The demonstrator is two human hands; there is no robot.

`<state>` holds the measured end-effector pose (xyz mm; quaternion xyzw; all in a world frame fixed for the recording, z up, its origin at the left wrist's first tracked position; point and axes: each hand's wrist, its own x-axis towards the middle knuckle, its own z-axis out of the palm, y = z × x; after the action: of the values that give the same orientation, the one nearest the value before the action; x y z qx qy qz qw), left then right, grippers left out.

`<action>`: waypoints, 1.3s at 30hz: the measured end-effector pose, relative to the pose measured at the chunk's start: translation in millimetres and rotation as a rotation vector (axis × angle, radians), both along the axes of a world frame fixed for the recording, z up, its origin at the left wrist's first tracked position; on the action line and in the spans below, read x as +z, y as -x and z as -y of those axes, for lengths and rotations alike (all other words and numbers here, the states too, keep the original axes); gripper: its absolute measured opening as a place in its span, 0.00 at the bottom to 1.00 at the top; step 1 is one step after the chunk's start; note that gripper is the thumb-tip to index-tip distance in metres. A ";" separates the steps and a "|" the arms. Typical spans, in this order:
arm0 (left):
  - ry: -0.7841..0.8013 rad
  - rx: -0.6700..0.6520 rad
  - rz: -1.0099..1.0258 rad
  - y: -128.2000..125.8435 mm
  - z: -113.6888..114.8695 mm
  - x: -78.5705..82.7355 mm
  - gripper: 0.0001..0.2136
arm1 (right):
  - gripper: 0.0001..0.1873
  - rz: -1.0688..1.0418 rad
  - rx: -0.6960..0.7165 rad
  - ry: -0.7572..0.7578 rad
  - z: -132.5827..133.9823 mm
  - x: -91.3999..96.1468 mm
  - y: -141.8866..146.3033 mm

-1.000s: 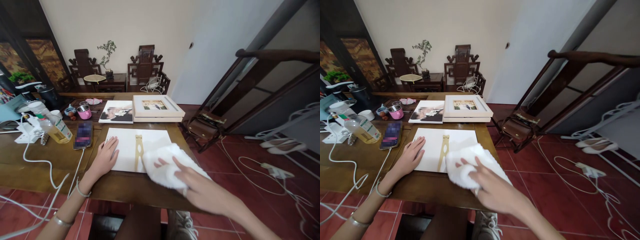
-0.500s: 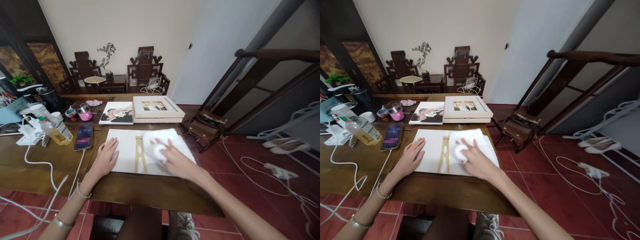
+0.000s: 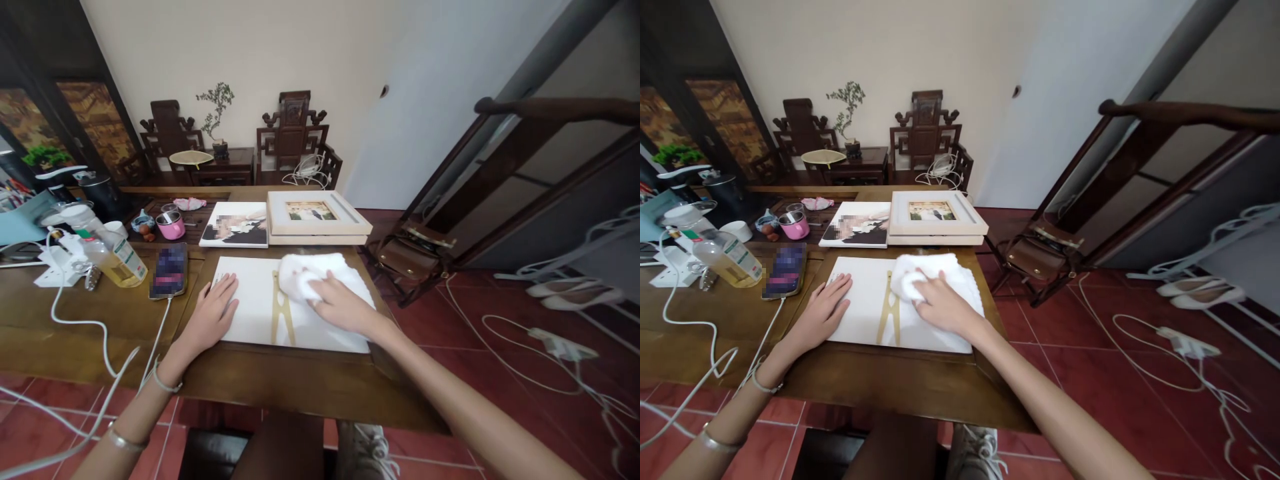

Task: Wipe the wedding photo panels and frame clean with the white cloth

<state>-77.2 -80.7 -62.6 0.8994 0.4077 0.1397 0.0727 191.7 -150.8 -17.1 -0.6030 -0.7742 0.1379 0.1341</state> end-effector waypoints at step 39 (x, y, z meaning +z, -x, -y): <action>0.052 -0.051 0.112 1.9 -3.8 -5.0 0.22 | 0.18 0.205 0.402 0.169 69.4 22.4 115.4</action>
<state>-79.2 -76.9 -67.6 0.8982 0.3832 0.1771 0.1222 76.2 -220.2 5.3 -0.4566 -0.8740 0.1641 -0.0261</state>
